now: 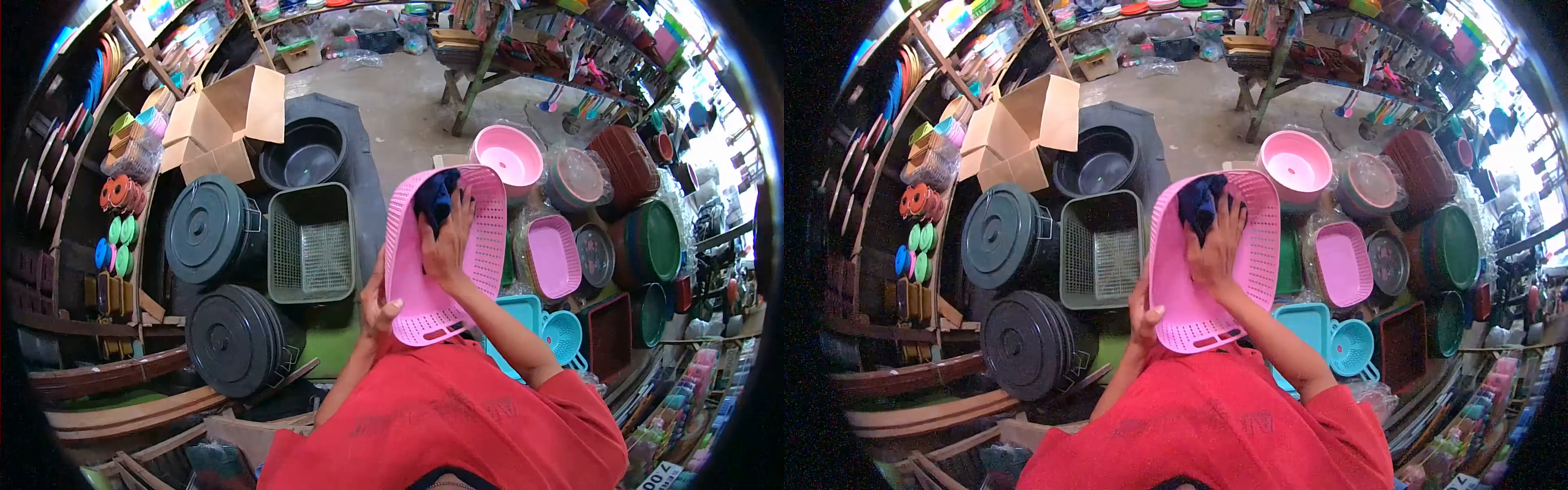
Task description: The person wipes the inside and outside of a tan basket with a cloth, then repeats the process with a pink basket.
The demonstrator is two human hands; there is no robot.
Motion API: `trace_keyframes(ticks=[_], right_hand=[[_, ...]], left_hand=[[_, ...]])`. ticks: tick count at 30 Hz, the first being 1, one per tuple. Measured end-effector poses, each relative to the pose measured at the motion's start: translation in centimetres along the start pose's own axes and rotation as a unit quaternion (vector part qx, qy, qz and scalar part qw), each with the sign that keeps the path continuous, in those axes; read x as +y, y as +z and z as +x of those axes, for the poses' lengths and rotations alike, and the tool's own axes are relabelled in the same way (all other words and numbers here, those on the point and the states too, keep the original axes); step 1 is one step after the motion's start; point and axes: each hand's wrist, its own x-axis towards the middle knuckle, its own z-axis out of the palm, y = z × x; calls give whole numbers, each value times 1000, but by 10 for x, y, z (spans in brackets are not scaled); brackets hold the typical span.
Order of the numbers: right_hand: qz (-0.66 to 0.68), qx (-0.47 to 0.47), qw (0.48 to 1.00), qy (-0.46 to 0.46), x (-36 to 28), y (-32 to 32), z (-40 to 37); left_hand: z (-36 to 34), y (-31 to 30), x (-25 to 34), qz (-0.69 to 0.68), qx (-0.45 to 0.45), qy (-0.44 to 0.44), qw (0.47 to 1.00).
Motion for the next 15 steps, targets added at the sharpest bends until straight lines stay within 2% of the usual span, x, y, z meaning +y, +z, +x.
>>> trace_keyframes(ticks=[2, 3, 4, 7, 9, 12, 13, 14, 15], right_hand=[[-30, 10, 999, -35, -4, -2, 2], [-53, -31, 996, -70, -5, -5, -4], [-54, -29, 996, -69, -8, -5, -16], [-1, -194, 967, -164, -16, -7, -60], [17, -246, 950, -193, -18, -9, -74], [-6, -212, 967, -144, -11, -4, -54], [4, -160, 977, -143, -2, 4, -42], [4, -159, 977, -142, 3, 12, -29], [63, -72, 994, -57, 7, 19, -15]], left_hand=[[1, 2, -3, -17, -10, 3, 1000], [1, -3, -8, -3, -13, 0, 1000], [2, -9, -12, 10, -15, -4, 1000], [11, -25, -11, 11, 15, -10, 1000], [17, -21, 11, 45, 28, 12, 999], [17, -16, 11, 72, 27, 37, 996], [15, -14, 9, 81, 29, 47, 995], [11, -10, 11, 82, 29, 46, 995], [8, -4, 16, 80, 35, 41, 995]])
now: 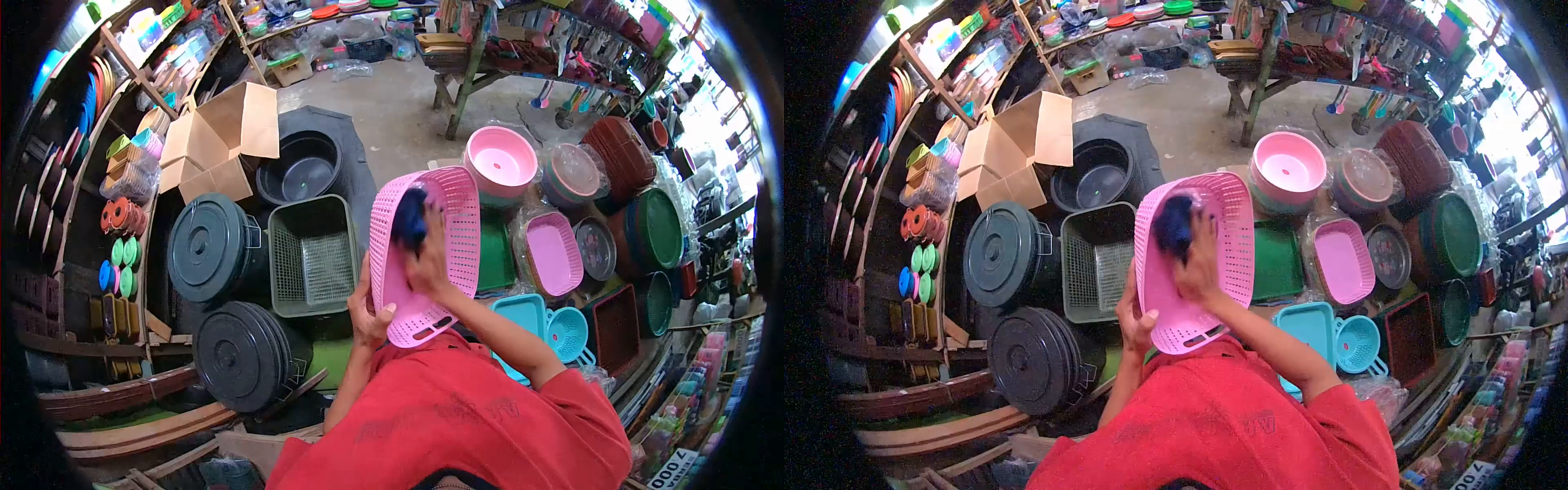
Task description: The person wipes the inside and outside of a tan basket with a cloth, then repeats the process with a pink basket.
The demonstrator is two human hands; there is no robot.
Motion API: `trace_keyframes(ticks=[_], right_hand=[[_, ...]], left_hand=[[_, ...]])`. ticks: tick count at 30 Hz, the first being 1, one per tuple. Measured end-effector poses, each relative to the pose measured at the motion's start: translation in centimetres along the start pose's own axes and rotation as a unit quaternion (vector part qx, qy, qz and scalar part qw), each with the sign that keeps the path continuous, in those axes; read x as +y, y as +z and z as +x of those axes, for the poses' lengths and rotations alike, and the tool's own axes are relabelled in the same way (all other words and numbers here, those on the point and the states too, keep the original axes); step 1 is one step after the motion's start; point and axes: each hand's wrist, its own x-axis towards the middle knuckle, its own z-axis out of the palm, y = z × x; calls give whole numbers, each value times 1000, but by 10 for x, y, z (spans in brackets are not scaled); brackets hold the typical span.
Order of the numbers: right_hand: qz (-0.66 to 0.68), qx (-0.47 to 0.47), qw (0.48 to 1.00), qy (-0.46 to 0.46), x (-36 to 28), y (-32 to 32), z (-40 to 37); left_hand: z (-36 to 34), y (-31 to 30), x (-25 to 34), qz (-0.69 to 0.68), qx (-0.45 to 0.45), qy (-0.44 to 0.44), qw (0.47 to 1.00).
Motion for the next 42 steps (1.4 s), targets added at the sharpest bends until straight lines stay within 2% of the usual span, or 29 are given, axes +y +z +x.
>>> trace_keyframes(ticks=[1, 2, 4, 5, 6, 7, 8, 9, 11, 12, 14, 17, 19, 21, 22, 23, 26, 27, 29, 31, 32, 33, 34, 35, 37, 38, 39, 40, 42], right_hand=[[58, 98, 991, 74, 7, 3, 10], [56, 101, 991, 74, 22, 3, 14], [67, -9, 990, 127, 52, 1, 12], [68, -9, 990, 126, 49, 2, 12], [37, 13, 995, 88, 45, 3, 7], [6, 36, 998, 50, 38, 5, 1], [-62, 23, 996, 60, 30, 8, -10], [-62, 24, 996, 60, 26, 7, -22], [-90, -60, 994, 31, 19, 7, -42], [-90, -60, 994, 30, 17, 10, -55], [5, -168, 982, 83, 11, 17, -79], [51, -220, 971, 83, 0, 15, -89], [71, -213, 973, 56, -12, 6, -86], [213, -305, 917, 142, -29, -9, -76], [209, -350, 896, 178, -29, -8, -75], [208, -349, 897, 175, -32, -9, -70], [358, -237, 806, 408, -49, -11, -49], [359, -238, 806, 405, -56, -15, -43], [585, -140, 651, 463, -66, -23, -33], [594, -154, 658, 436, -54, -23, -28], [528, -153, 748, 371, -60, -33, -15], [453, -152, 826, 299, -65, -41, -2], [415, -133, 855, 280, -68, -46, 6], [416, -136, 855, 278, -64, -46, 8], [444, -167, 836, 278, -49, -50, 11], [450, -181, 814, 319, -51, -60, 17], [450, -182, 815, 316, -53, -73, 23], [468, -207, 798, 319, -55, -86, 29], [485, -261, 768, 328, -52, -107, 34]], left_hand=[[-2, 3, 3, -3, 5, -5, 1000], [-7, 2, -2, 14, 5, 5, 1000], [-13, 1, -9, 27, 4, 22, 999], [-12, 1, -9, 41, 6, 39, 998], [-11, 3, -9, 41, 7, 40, 998], [-11, 4, -8, 28, 51, 51, 997], [-9, 5, -8, 14, 94, 62, 994], [-9, 2, -10, 14, 94, 62, 994], [-7, -8, -16, 13, 137, 94, 986], [-3, -6, -10, 16, 170, 110, 979], [0, -14, -16, 20, 174, 109, 979], [5, -12, -20, 27, 180, 114, 977], [8, -13, -28, 58, 181, 113, 975], [10, -8, -32, 43, 182, 107, 977], [10, -6, -39, 11, 184, 91, 979], [12, -3, -41, -20, 186, 77, 979], [10, 4, -38, -24, 167, 58, 984], [10, 8, -39, -20, 162, 45, 986], [11, 16, -48, -43, 155, 68, 985], [6, 22, -66, 2, 159, 96, 983], [6, 27, -64, 78, 166, 138, 973], [4, 28, -60, 76, 166, 139, 973], [1, 29, -56, 166, 156, 136, 964], [-1, 29, -52, 256, 147, 133, 946], [-2, 29, -48, 248, 152, 145, 946], [-2, 23, -52, 174, 116, 124, 970], [0, 14, -58, 97, 78, 102, 987], [10, -8, -82, 55, 57, 121, 989], [37, -41, -73, 71, 102, 59, 990]])
